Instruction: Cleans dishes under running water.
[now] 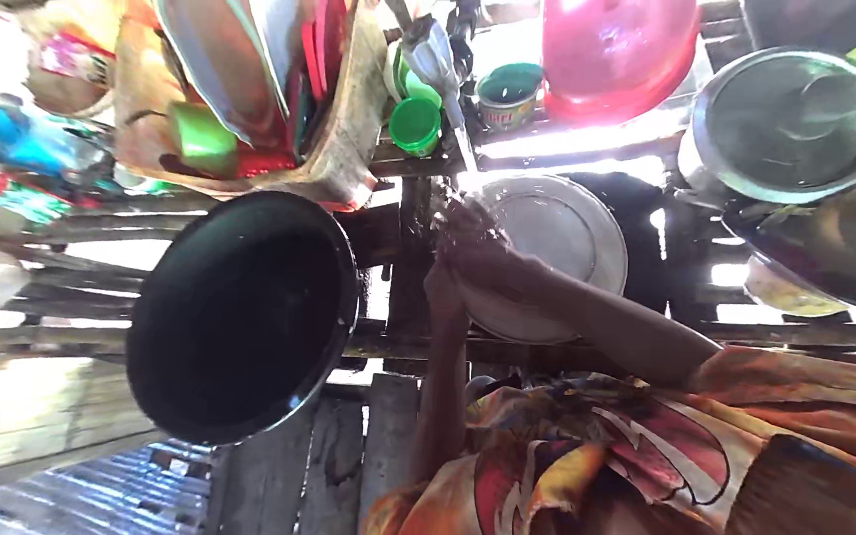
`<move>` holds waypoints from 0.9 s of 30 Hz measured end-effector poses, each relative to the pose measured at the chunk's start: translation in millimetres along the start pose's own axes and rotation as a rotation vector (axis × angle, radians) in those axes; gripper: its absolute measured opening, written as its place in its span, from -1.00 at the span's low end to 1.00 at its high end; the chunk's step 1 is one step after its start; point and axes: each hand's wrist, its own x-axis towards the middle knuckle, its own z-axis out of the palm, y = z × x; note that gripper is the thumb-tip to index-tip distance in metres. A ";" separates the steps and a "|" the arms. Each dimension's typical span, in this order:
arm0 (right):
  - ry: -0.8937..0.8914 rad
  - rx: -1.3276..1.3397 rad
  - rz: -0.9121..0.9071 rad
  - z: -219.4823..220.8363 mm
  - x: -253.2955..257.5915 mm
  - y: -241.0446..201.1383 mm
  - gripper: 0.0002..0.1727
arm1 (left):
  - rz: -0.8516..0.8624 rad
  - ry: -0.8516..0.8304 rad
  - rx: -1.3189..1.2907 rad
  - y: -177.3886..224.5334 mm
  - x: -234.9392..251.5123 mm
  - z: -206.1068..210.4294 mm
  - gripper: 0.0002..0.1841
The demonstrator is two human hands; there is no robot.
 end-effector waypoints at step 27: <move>-0.108 0.055 -0.091 -9.5 -9.7 51.4 -0.30 | -0.102 0.000 0.027 -5.1 23.1 8.4 -0.45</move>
